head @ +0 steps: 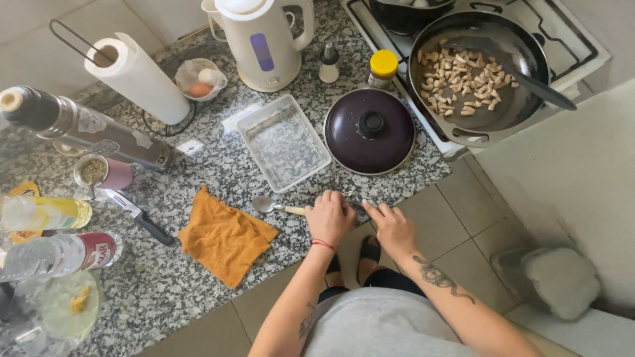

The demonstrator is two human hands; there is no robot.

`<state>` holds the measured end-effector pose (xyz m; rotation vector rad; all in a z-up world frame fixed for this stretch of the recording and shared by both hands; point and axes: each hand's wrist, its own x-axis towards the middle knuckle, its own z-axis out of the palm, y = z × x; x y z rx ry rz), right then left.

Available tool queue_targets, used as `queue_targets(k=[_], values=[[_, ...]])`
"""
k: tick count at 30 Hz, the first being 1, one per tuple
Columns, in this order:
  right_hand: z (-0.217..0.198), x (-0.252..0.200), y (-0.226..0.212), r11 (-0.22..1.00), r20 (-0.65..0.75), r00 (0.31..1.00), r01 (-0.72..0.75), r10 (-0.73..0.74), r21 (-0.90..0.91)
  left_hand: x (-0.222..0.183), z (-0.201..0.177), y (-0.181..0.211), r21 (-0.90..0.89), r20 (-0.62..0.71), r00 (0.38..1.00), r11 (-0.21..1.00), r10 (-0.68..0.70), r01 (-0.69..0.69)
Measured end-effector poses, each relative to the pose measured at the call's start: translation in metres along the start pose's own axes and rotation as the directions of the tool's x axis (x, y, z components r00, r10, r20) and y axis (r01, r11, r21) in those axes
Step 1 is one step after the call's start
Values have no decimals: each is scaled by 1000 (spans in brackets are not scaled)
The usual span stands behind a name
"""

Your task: Stirring cooked meat in a frying pan on a stove and then transferring the meat into a plastic storage container using a spatula.

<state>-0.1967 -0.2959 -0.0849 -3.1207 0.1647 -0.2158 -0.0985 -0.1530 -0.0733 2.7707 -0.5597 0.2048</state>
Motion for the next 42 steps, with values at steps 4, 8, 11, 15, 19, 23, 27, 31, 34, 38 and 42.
queue_targets(k=[4,8,11,15,19,23,27,31,34,38,42], values=[[-11,0,9,993,-28,1000,-10,14,114,8,-55,-13,-152,-44,999,988,0,-7],[-20,10,20,989,-58,998,12,-4,145,6,-90,-13,-874,320,919,301,-232,381],[-36,20,23,986,-61,998,24,-14,167,6,-107,-7,-898,439,884,-83,-158,431],[-42,25,30,969,-53,999,11,2,247,5,-93,2,-886,451,887,-164,-94,433],[-41,26,41,953,-66,998,6,15,303,55,-89,57,-870,494,869,-13,-20,493],[-48,31,56,940,-26,999,-14,24,342,132,-96,131,-869,313,950,404,4,285],[-36,39,87,924,-15,994,106,-108,366,148,-129,126,-705,186,980,685,-72,185],[-31,51,113,842,-26,982,172,-185,512,103,-92,61,-620,180,939,708,-292,339],[-44,47,123,871,62,983,124,-174,476,52,-72,38,-525,231,916,751,-328,401],[-57,52,129,906,136,977,92,-161,414,31,-58,39,-423,211,956,863,-203,277],[-45,55,122,906,210,963,69,-171,418,37,-38,35,-226,140,990,972,-29,61]])
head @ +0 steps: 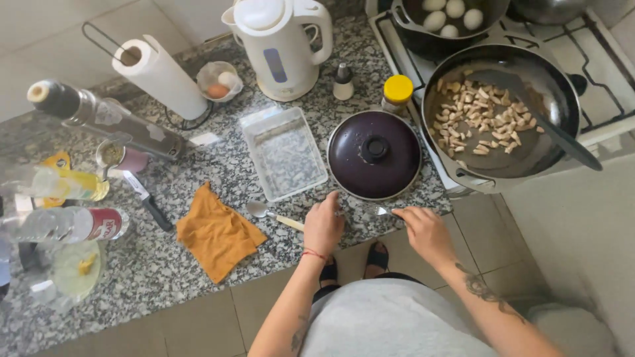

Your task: Stirring cooked meat in a frying pan on a stove and then transferring the meat into a plastic storage container using a spatula.

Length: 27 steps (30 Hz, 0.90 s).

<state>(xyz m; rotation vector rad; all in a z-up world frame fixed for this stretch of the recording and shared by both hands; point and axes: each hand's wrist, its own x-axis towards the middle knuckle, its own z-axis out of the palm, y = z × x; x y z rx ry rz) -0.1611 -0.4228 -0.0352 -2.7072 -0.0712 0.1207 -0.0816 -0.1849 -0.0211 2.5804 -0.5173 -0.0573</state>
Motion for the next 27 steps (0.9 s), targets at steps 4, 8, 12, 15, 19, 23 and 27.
queue_targets(k=[4,8,12,15,19,23,27], values=[[16,16,-16,996,-69,995,76,-73,40,0,16,-16,252,-70,993,965,93,-72],[36,36,-33,982,-214,959,187,-185,-7,-11,0,-17,68,-47,999,997,26,-23],[13,24,-76,965,-359,931,146,-59,219,-21,-39,25,-63,-137,984,990,113,-123],[-30,-9,-121,102,264,795,-376,547,921,-26,-59,68,-69,-80,950,949,301,-307],[0,-76,-65,-532,483,748,-207,455,821,-44,-52,119,-136,48,829,826,557,-548],[-15,-157,-50,-622,442,644,69,625,780,-66,-23,169,-309,269,660,711,702,-631],[-23,-235,-23,-538,399,470,208,788,817,-85,11,225,-447,227,541,580,810,-681]])
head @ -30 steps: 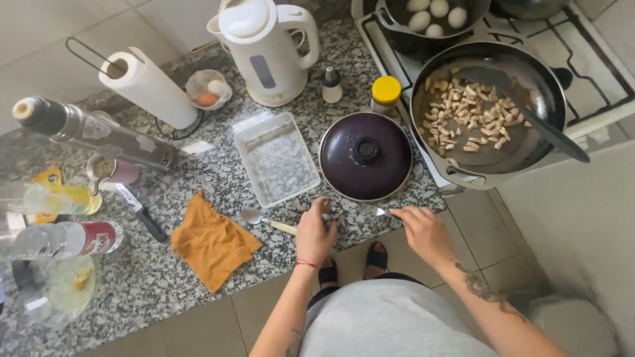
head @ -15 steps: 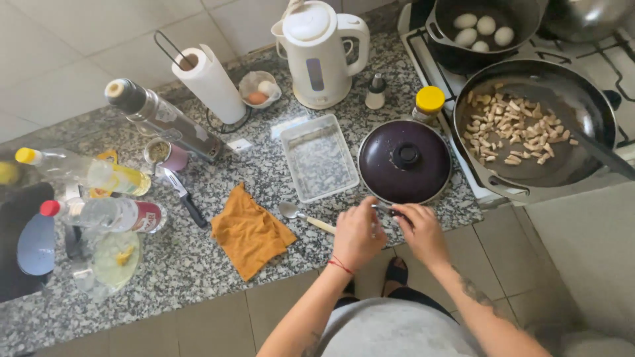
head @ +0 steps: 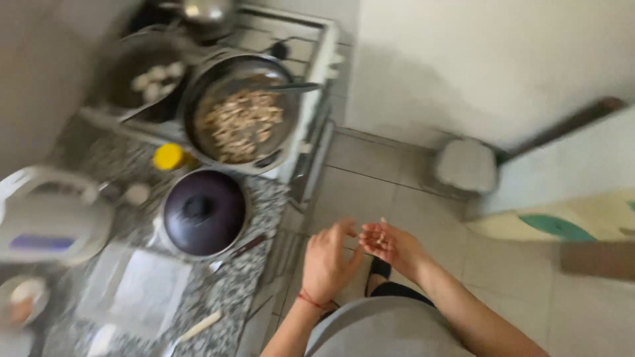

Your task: Stirring cooked meat in a frying pan on a stove and then transferring the meat into a plastic storage container using a spatula.

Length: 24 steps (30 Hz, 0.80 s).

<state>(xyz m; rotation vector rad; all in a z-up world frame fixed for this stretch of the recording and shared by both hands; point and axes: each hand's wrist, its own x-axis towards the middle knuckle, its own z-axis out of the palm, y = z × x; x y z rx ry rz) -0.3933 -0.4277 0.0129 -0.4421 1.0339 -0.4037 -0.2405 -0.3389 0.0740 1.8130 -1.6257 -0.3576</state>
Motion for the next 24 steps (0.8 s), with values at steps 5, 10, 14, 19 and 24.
queue_targets(k=[5,10,14,19,24], values=[[-148,17,-25,951,-337,940,58,51,305,45,48,13,-185,69,992,975,-109,121],[-266,21,-32,937,-592,803,151,69,314,88,85,9,-129,158,968,968,-196,217],[-319,25,-30,910,-712,695,228,97,347,142,101,3,-74,225,964,984,-144,165],[-292,-5,-68,891,-788,592,247,172,380,212,130,2,-26,336,942,1000,1,9],[-329,18,-67,822,-797,542,306,265,481,270,146,38,-105,362,929,993,80,-45]])
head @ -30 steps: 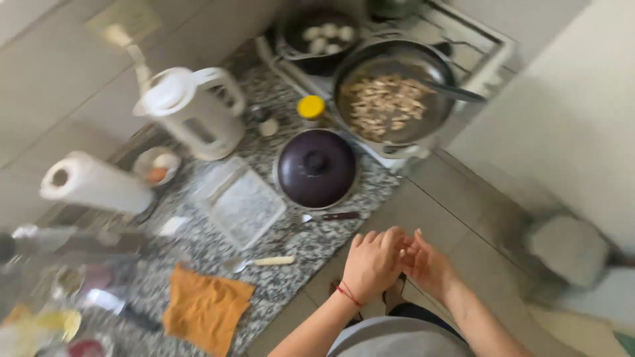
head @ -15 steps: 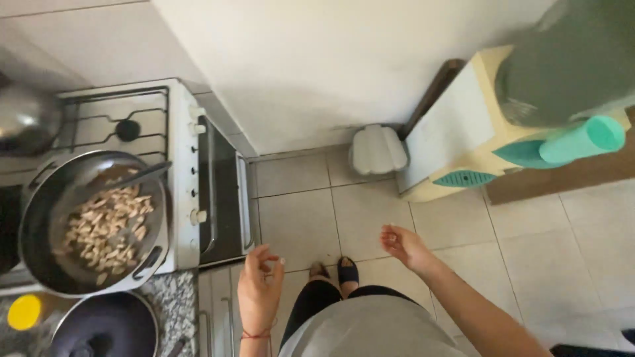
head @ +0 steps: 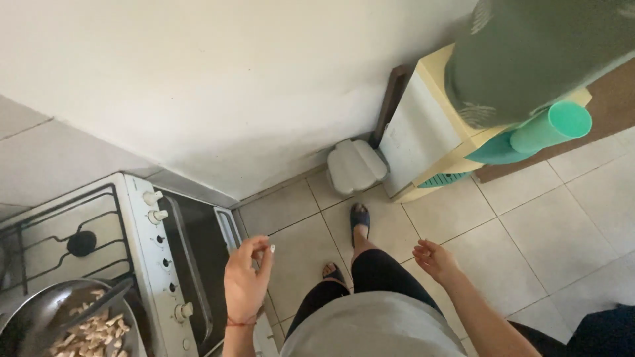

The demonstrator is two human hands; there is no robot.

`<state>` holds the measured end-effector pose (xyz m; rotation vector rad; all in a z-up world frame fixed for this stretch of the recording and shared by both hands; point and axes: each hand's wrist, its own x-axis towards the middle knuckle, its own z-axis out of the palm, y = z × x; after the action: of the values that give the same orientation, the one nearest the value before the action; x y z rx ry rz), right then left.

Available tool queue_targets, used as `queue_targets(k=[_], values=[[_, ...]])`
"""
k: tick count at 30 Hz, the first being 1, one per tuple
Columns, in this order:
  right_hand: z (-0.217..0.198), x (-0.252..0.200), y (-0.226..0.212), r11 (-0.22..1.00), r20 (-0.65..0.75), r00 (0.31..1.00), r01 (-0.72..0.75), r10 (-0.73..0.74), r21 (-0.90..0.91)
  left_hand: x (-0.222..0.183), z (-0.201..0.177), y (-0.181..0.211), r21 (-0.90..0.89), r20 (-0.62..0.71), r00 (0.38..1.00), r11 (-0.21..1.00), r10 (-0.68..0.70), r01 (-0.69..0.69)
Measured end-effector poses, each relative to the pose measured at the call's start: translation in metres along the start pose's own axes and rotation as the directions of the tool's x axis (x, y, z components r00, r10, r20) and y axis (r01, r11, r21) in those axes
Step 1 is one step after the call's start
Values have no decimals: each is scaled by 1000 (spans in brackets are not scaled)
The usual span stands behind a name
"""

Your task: Stirring cooked meat in a frying pan on a stove and then transferring the meat into a plastic storage container using a spatula.

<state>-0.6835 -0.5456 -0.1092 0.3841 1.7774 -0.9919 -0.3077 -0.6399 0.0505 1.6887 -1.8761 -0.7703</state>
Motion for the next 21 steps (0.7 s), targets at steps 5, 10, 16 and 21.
queue_targets(k=[5,10,16,21], values=[[-5,142,14,993,64,997,-55,48,106,17,21,-26,13,-45,998,999,-33,34],[44,110,-47,1000,16,1000,-20,19,10,21,19,-18,-37,-20,970,970,-242,241],[90,49,-100,996,136,988,76,-70,-46,24,21,-17,-5,-30,972,973,-231,231],[59,72,-63,914,15,990,135,-140,-384,14,28,-13,8,-29,981,982,-190,191]])
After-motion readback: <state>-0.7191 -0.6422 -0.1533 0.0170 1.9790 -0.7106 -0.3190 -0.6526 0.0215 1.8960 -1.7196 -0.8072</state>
